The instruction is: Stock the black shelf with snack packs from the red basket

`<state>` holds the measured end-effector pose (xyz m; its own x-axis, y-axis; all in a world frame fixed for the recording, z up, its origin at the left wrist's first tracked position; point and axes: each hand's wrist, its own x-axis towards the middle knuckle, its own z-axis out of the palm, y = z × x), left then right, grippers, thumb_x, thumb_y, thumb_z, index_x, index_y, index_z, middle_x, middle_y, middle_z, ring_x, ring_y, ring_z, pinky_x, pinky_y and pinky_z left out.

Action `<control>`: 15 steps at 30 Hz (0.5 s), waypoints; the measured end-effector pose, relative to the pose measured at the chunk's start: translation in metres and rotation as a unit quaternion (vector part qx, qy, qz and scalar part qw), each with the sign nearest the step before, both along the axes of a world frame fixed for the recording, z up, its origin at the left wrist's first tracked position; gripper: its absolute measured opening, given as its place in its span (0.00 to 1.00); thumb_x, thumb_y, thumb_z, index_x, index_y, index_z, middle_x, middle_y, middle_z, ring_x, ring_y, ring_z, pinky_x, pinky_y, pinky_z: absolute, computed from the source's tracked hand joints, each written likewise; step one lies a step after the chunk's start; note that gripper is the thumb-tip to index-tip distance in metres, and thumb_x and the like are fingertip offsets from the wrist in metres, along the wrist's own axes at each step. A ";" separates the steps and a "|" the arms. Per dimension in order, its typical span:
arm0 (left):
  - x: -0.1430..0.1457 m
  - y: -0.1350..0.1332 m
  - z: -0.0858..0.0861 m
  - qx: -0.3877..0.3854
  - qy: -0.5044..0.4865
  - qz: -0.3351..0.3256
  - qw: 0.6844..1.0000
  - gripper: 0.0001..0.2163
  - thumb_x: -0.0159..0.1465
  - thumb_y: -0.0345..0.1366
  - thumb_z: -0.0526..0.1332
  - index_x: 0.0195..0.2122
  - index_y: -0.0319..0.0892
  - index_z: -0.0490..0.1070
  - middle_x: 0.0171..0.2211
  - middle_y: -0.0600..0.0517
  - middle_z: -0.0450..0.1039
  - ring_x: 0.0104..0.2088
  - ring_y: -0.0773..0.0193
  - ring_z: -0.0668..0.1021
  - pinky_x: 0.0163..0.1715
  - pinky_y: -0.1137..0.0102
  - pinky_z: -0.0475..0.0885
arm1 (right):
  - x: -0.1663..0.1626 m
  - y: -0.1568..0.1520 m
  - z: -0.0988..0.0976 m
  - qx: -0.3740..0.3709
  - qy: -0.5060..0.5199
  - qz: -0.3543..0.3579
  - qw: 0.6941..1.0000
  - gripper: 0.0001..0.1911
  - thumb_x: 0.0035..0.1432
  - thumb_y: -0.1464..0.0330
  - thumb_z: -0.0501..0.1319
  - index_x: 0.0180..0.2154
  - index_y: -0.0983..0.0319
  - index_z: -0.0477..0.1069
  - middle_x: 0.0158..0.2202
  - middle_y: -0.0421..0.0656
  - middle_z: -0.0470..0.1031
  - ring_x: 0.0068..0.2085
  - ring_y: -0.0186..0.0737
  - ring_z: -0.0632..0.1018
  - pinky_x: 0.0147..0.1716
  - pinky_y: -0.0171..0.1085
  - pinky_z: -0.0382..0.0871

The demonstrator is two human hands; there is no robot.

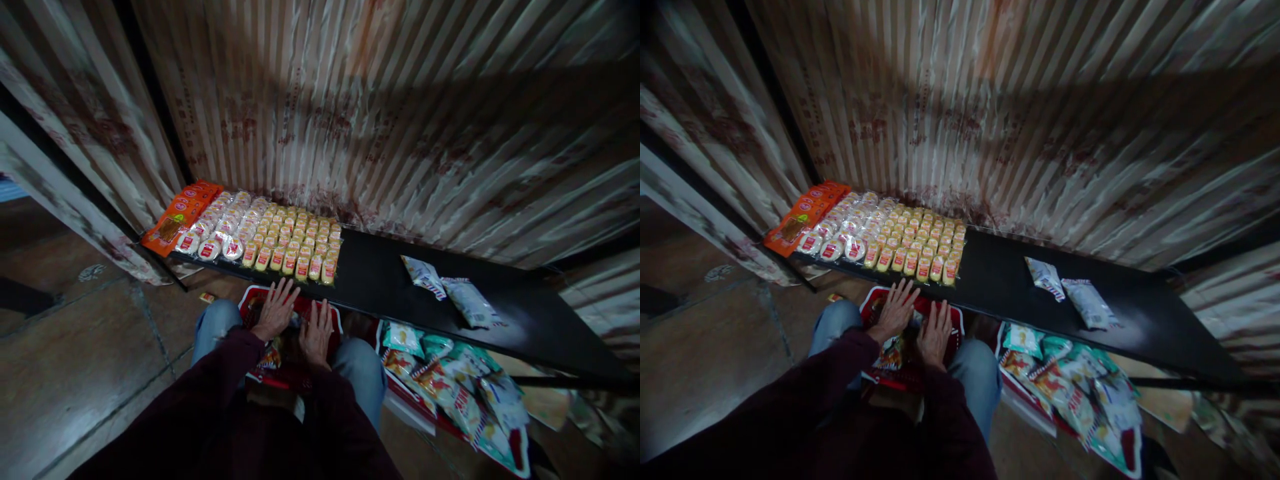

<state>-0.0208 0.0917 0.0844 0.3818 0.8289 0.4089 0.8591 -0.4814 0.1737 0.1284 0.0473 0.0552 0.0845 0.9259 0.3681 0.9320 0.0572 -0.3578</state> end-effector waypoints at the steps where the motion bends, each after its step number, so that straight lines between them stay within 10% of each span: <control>1: -0.004 -0.008 -0.007 -0.005 0.000 -0.009 1.000 0.25 0.67 0.32 0.49 0.66 0.44 0.53 0.68 0.47 0.47 0.68 0.56 0.50 0.65 0.51 0.48 | -0.002 -0.006 -0.005 -0.011 0.008 0.010 1.000 0.28 0.60 0.71 0.48 0.62 0.65 0.57 0.69 0.52 0.44 0.68 0.51 0.46 0.61 0.55 0.53; 9: -0.017 -0.036 -0.076 -0.193 -0.023 0.020 0.981 0.23 0.56 0.26 0.52 0.54 0.35 0.69 0.58 0.41 0.68 0.61 0.60 0.67 0.57 0.62 0.66 | -0.015 -0.029 -0.053 -0.220 0.086 0.134 0.963 0.23 0.51 0.76 0.51 0.48 0.63 0.74 0.45 0.51 0.78 0.48 0.44 0.76 0.50 0.41 0.67; 15: -0.015 -0.057 -0.103 -0.208 -0.033 0.020 0.977 0.27 0.50 0.26 0.55 0.54 0.38 0.70 0.57 0.43 0.69 0.58 0.59 0.71 0.55 0.63 0.70 | -0.019 -0.035 -0.065 -0.250 0.115 0.183 0.944 0.18 0.51 0.74 0.54 0.43 0.62 0.76 0.38 0.47 0.80 0.39 0.40 0.78 0.42 0.35 0.70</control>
